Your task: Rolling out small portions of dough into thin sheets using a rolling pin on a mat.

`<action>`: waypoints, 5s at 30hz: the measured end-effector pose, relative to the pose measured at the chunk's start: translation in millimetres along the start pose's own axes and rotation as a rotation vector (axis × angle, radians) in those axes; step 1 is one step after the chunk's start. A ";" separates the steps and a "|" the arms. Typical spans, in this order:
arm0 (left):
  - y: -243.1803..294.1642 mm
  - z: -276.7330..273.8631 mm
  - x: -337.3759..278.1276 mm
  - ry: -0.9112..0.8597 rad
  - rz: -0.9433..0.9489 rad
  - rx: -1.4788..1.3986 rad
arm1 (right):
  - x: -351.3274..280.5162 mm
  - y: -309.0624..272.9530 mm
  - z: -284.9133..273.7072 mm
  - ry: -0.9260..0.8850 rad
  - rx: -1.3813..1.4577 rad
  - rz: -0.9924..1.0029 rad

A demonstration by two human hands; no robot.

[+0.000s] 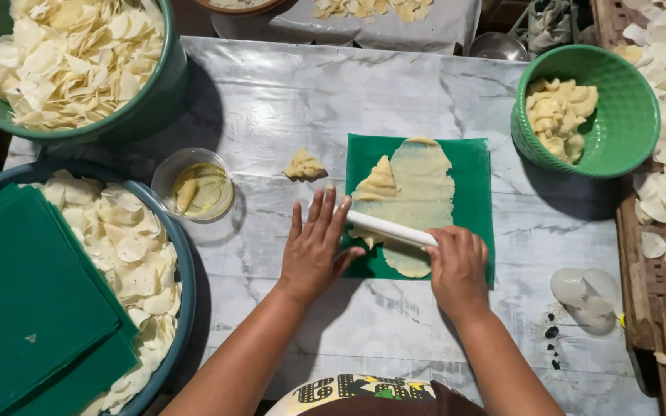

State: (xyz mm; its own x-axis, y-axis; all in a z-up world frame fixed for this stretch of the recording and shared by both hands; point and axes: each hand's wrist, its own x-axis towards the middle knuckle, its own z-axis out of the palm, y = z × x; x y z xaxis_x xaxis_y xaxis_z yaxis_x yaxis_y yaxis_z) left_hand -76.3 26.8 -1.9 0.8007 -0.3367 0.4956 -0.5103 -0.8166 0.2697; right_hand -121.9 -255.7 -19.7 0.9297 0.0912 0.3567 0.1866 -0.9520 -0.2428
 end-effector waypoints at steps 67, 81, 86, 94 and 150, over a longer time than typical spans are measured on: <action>-2.6 15.6 37.2 -0.448 -0.421 0.047 | 57.2 -29.7 25.5 -0.348 -0.122 0.134; -14.3 25.7 33.7 -0.321 -0.285 0.056 | 30.6 4.9 -2.8 -0.019 -0.007 -0.305; -25.9 50.6 49.2 -0.289 -0.280 0.064 | 44.7 16.7 24.3 -0.061 0.055 -0.263; -27.8 45.1 72.7 -0.198 -0.233 0.012 | 92.2 6.1 19.9 -0.046 0.053 -0.083; 29.2 -10.9 -85.8 -0.158 -0.128 0.015 | -59.5 -5.6 4.4 -0.081 0.060 -0.183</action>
State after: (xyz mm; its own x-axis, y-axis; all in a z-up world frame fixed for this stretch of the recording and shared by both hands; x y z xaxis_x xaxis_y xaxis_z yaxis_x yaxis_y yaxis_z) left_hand -163.3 37.0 -27.5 0.8985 -0.2981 0.3223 -0.3976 -0.8637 0.3096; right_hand -176.8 -254.6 -43.6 0.9006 0.2866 0.3268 0.3711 -0.8984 -0.2349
